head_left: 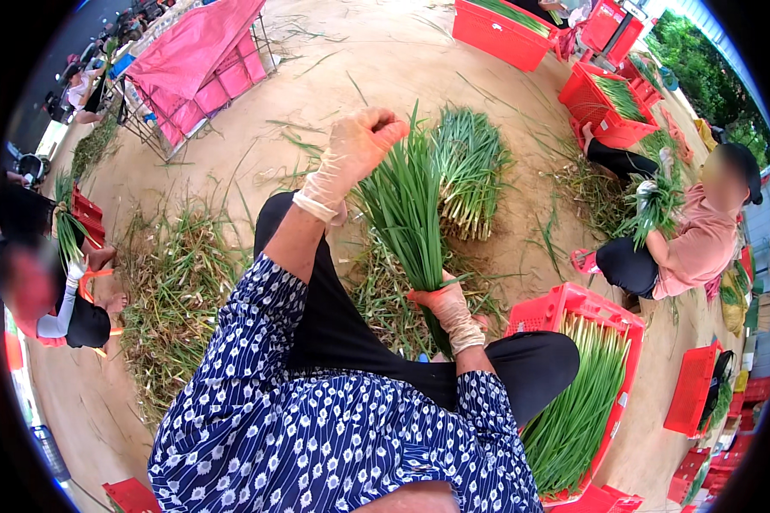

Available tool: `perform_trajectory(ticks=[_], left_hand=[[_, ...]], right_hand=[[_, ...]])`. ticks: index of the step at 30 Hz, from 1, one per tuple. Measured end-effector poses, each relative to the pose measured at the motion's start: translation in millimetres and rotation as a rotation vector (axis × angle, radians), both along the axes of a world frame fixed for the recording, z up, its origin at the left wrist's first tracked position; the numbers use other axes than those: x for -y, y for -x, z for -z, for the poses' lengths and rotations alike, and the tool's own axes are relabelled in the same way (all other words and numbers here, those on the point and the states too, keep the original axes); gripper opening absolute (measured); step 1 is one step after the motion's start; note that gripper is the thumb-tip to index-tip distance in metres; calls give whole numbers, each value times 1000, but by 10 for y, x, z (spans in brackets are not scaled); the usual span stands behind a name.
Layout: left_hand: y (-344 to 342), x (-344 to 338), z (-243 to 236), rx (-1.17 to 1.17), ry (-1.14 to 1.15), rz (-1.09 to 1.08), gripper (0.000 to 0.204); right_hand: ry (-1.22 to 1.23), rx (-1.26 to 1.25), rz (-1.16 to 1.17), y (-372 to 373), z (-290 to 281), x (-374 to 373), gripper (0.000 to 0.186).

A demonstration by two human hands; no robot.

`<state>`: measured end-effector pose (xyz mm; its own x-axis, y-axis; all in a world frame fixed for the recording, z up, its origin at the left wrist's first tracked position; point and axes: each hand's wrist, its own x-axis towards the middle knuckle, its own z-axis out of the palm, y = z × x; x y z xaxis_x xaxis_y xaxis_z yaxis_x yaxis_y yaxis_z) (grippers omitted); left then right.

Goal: The person sorts green onions by hand while sitting on the floor, removing dried leaves and debris before placing the cleaned bunches into a red plastic crate.

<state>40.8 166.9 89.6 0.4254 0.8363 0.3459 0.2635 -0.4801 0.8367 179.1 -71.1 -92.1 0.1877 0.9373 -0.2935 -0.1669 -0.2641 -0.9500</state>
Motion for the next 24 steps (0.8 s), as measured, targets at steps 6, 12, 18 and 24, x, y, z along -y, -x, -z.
perform_trajectory(ticks=[6,12,18,24], left_hand=[[-176,-257,352,-290,-506,160,21],[-269,-261,511,-148,-91,51,16],[164,-395,516,856,671,298,18],[197,149,716,71,188,-75,16]], right_hand=[[0,34,-24,36,-5,25,32],[17,10,-29,32,-32,17,31],[11,-98,44,-7,-89,-7,35],[-17,-109,112,-15,-137,-29,34]])
